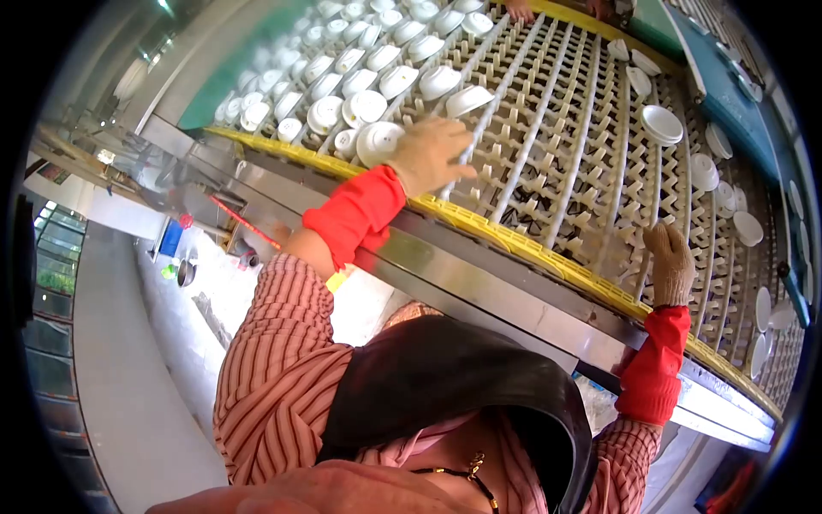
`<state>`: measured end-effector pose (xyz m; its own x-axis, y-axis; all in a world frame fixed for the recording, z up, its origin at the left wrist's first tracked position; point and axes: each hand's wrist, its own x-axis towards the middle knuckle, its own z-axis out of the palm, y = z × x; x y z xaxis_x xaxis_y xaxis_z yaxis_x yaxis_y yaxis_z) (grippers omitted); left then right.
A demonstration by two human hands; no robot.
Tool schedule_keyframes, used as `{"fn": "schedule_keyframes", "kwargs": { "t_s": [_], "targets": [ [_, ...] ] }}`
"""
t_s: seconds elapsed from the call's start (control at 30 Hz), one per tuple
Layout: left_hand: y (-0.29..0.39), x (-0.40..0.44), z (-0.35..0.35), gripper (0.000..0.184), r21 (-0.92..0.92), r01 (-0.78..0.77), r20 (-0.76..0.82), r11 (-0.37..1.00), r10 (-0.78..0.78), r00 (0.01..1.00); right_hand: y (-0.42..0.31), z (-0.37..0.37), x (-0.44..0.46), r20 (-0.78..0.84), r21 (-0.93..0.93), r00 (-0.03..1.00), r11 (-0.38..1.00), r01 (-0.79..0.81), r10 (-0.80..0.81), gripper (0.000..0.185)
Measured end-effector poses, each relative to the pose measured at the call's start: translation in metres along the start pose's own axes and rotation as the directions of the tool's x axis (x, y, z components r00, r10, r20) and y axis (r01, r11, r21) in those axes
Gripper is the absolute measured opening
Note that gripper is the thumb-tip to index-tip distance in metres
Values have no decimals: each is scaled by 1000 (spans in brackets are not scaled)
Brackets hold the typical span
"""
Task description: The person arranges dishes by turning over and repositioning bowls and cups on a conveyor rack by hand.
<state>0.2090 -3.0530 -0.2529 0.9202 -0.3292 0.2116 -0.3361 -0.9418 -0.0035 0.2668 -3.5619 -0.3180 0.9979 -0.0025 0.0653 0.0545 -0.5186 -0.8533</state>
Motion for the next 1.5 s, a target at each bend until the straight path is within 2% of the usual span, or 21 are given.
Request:
{"fn": "schedule_keyframes", "kwargs": {
  "t_s": [0.1,0.13,0.17,0.27,0.37,0.4,0.43,0.47,0.5,0.53,0.57,0.67,0.73,0.93,0.97,1.07,1.2,1.27,1.33,1.4,1.5],
  "targets": [
    [0,-2,8,57,-176,-36,12,984,39,999,14,-15,5,-85,-230,996,973,-36,17,42],
    [-2,-3,13,57,-219,11,19,976,-7,1000,19,-17,7,-109,-318,993,946,-68,34,44],
    [-6,-4,18,57,-258,56,29,965,-51,998,24,-17,10,-129,-314,986,939,-143,107,45],
    [-10,-1,23,57,-293,105,38,950,-98,994,29,-14,9,-186,-345,983,937,-63,-2,44],
    [0,-2,8,59,-330,146,90,933,-123,988,24,-14,10,-131,-355,990,935,8,-58,41],
    [-11,-5,30,61,-330,79,-18,941,-90,996,20,-14,10,-107,-344,994,938,-33,-4,42],
    [-12,-7,38,61,-331,100,-27,938,-115,993,39,-8,14,-175,-306,984,952,-11,-45,42],
    [-15,-5,39,73,-399,99,-8,912,-111,994,38,-6,12,-199,-262,979,965,-18,-36,42],
    [-18,-4,43,68,-422,105,-5,900,-118,993,16,-7,4,-207,-293,978,956,-31,-31,41],
    [-21,-3,47,64,-398,98,-18,912,-115,993,25,-4,7,-206,-236,978,972,-24,-26,39],
    [-18,-3,43,63,-359,99,-11,928,-110,994,43,-6,15,-217,-316,973,949,3,-75,38],
    [-10,-2,37,60,-328,132,18,936,-133,991,21,-11,3,-247,-256,969,965,-52,-13,40],
    [-1,1,35,62,-256,144,23,956,-143,989,11,-23,-4,-234,-197,967,979,53,-99,44],
    [27,17,36,63,-128,228,83,965,-218,972,18,-83,25,-236,-427,972,896,-122,20,56],
    [34,20,38,62,-109,259,80,960,-251,965,21,-85,33,-281,-505,956,860,-78,-78,47],
    [51,26,35,58,-55,316,69,947,-312,948,17,-88,79,-180,-572,956,815,90,-232,50],
    [57,24,36,58,-22,316,65,948,-314,947,-24,-62,149,25,-591,949,761,268,-315,62],
    [55,25,38,59,-16,303,72,953,-301,951,-30,-35,184,54,-710,877,599,370,-477,65],
    [52,21,45,61,55,271,10,961,-272,962,-42,-10,217,162,-805,871,448,389,-464,66],
    [53,23,50,62,39,274,3,961,-275,962,-51,3,231,253,-836,899,387,389,-357,74],
    [64,25,39,63,42,310,13,950,-311,950,-34,17,252,302,-861,926,352,367,-228,50]
  ]
}}
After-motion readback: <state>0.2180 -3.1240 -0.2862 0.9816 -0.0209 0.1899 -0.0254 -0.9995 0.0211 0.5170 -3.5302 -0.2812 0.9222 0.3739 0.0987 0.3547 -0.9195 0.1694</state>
